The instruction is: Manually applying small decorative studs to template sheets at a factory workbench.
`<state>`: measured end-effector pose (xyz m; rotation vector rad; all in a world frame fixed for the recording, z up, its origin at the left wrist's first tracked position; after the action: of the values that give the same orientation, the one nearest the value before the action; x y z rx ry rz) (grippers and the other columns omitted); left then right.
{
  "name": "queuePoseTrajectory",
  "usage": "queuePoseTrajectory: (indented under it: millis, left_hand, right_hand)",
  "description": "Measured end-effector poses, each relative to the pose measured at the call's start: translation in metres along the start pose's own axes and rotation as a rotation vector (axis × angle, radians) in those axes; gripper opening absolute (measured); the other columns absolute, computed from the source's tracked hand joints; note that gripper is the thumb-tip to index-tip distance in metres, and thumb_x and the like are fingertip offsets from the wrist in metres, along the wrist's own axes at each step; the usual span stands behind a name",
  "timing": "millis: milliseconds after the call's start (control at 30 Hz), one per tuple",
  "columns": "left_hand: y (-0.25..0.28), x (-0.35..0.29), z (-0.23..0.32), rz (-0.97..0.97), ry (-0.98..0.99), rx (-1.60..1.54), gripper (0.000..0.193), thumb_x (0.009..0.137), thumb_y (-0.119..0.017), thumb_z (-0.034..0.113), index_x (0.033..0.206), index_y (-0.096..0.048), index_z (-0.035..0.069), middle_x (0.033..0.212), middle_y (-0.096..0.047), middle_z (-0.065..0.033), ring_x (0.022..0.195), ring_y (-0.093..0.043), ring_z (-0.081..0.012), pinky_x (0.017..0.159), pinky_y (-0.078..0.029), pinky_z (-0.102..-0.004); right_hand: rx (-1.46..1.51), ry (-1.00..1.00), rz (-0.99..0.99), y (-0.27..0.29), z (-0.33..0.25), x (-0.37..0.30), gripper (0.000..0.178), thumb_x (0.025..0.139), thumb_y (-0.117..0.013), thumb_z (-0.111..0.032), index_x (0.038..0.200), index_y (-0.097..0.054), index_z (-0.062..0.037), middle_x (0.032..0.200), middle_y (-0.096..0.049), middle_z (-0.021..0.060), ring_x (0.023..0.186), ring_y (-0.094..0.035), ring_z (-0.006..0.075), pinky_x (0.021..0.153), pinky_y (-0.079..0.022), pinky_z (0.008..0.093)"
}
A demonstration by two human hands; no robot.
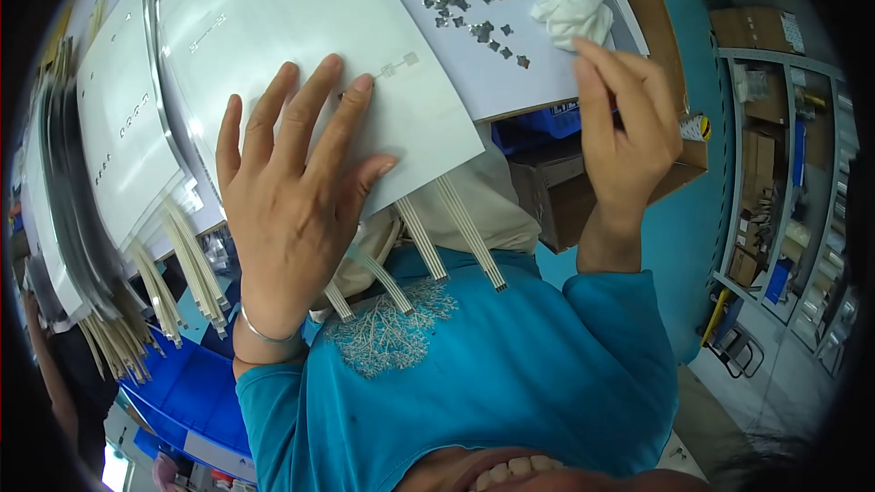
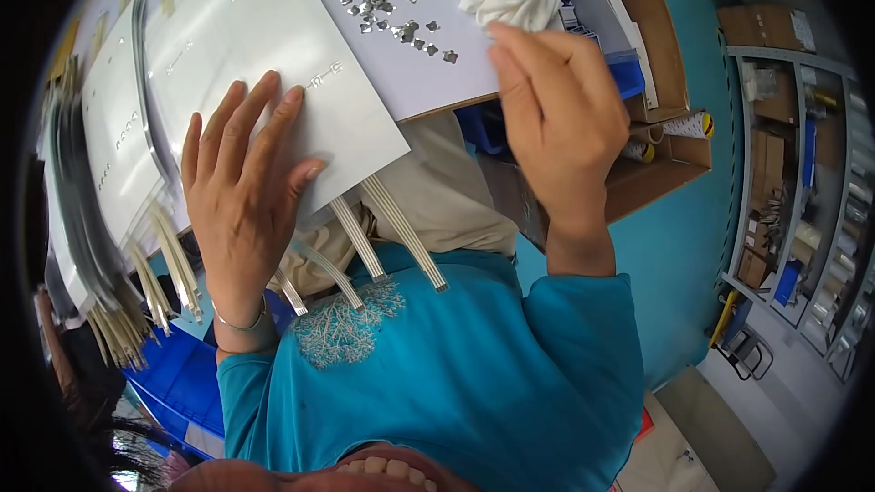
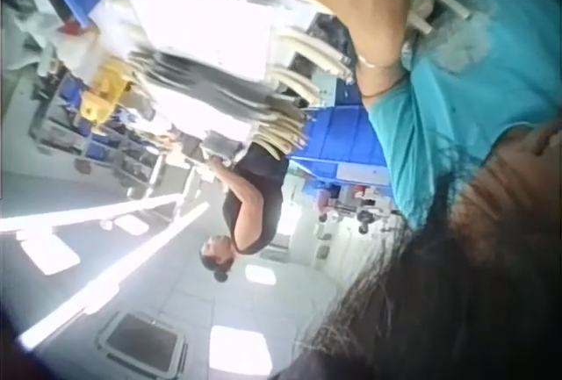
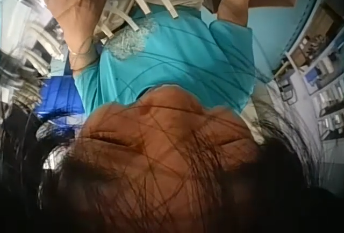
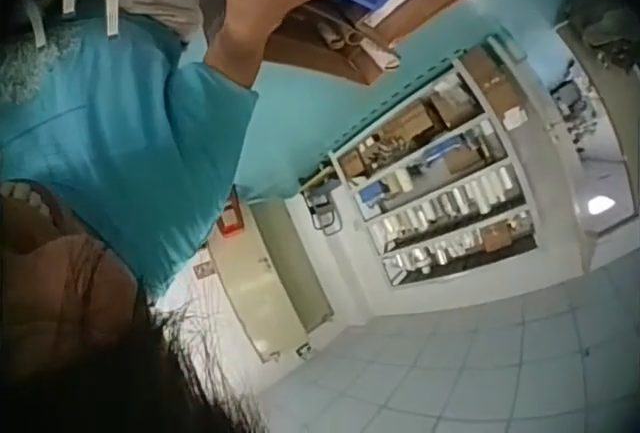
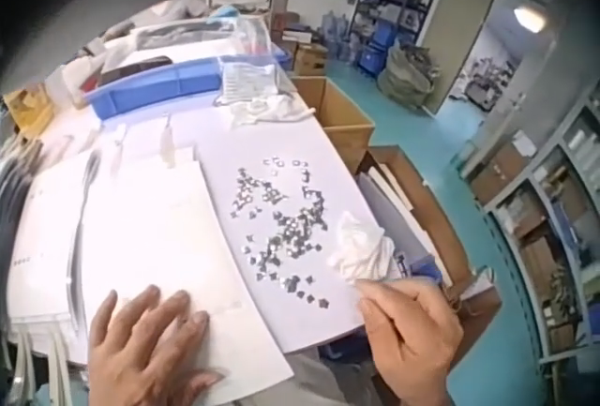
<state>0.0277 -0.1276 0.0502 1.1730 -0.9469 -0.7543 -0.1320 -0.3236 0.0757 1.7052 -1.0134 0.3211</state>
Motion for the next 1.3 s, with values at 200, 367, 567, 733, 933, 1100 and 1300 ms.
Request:
queuePoseTrajectory:
  millis: [200, 367, 567, 733, 933, 1100, 1300]
  left_hand:
    - [-0.001, 0.005, -0.002, -0.007, -0.022, 0.043, 0.066, 0.093, -0.073, 0.056, 0.153, -0.066, 0.028, 0.159, -0.061, 0.0001, 0.152, -0.052, -0.0287, 0.131, -0.036, -0.0535]
    - [0.001, 0.005, -0.006, 0.031, 0.023, -0.091, 0.064, 0.093, -0.079, 0.05, 0.151, -0.067, 0.026, 0.156, -0.063, -0.0001, 0.149, -0.053, -0.0307, 0.13, -0.034, -0.057]
    - [0.003, 0.003, -0.008, 0.028, 0.032, -0.114, 0.072, 0.09, -0.078, 0.05, 0.154, -0.064, 0.02, 0.158, -0.062, -0.0015, 0.152, -0.052, -0.0305, 0.13, -0.034, -0.0551]
    - [0.006, 0.001, -0.011, 0.034, 0.056, -0.12, 0.075, 0.089, -0.08, 0.049, 0.154, -0.063, 0.018, 0.156, -0.063, -0.0017, 0.151, -0.052, -0.0297, 0.131, -0.033, -0.0551]
    - [0.006, 0.003, -0.014, 0.039, 0.043, -0.219, 0.073, 0.086, -0.084, 0.045, 0.15, -0.064, 0.017, 0.154, -0.065, -0.0022, 0.15, -0.054, -0.0313, 0.13, -0.033, -0.0553]
    - [0.005, 0.001, -0.016, 0.049, 0.054, -0.246, 0.07, 0.089, -0.082, 0.05, 0.147, -0.065, 0.015, 0.153, -0.065, -0.0028, 0.147, -0.055, -0.0311, 0.13, -0.033, -0.0568]
    - [0.005, 0.001, -0.016, 0.046, 0.05, -0.266, 0.07, 0.087, -0.082, 0.05, 0.145, -0.066, 0.014, 0.152, -0.065, -0.0022, 0.147, -0.055, -0.0304, 0.13, -0.032, -0.0567]
  right_hand:
    - [0.041, 0.048, -0.124, -0.017, -0.016, -0.002, 0.019, 0.092, -0.085, -0.003, 0.111, -0.084, -0.0023, 0.098, -0.073, 0.0079, 0.087, -0.071, 0.0231, 0.075, -0.057, 0.0338]
    - [-0.041, 0.097, -0.223, -0.023, -0.023, -0.001, 0.019, 0.092, -0.085, -0.003, 0.112, -0.084, -0.0023, 0.102, -0.073, 0.0079, 0.088, -0.069, 0.0233, 0.073, -0.055, 0.0352]
    - [-0.038, 0.104, -0.221, -0.01, -0.012, -0.001, 0.02, 0.095, -0.082, -0.005, 0.115, -0.084, -0.0029, 0.105, -0.073, 0.0088, 0.085, -0.066, 0.0225, 0.072, -0.054, 0.0349]
    - [-0.016, 0.088, -0.323, -0.019, -0.014, 0.011, 0.022, 0.094, -0.081, -0.005, 0.116, -0.085, -0.0054, 0.114, -0.073, 0.0085, 0.088, -0.064, 0.0234, 0.075, -0.054, 0.0357]
    - [0.187, 0.413, -0.416, -0.049, -0.05, 0.031, 0.04, 0.081, -0.085, -0.006, 0.121, -0.086, -0.0135, 0.131, -0.073, 0.0115, 0.117, -0.066, 0.0333, 0.094, -0.058, 0.0429]
    - [0.239, 0.498, -0.514, -0.072, -0.062, 0.039, 0.048, 0.074, -0.088, -0.004, 0.119, -0.086, -0.0185, 0.138, -0.072, 0.0116, 0.134, -0.064, 0.0368, 0.107, -0.057, 0.0469]
    - [0.227, 0.546, -0.539, -0.083, -0.067, 0.038, 0.047, 0.073, -0.088, -0.004, 0.118, -0.085, -0.0161, 0.142, -0.071, 0.0119, 0.138, -0.062, 0.0373, 0.109, -0.055, 0.0481]
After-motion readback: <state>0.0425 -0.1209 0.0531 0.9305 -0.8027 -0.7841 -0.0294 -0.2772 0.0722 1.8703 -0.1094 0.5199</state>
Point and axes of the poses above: each hand's wrist, its own x-axis towards the middle knuckle, its own y-axis out of the back of the hand, z = x × y, the point moved 9 cm from there along x, towards the middle knuckle
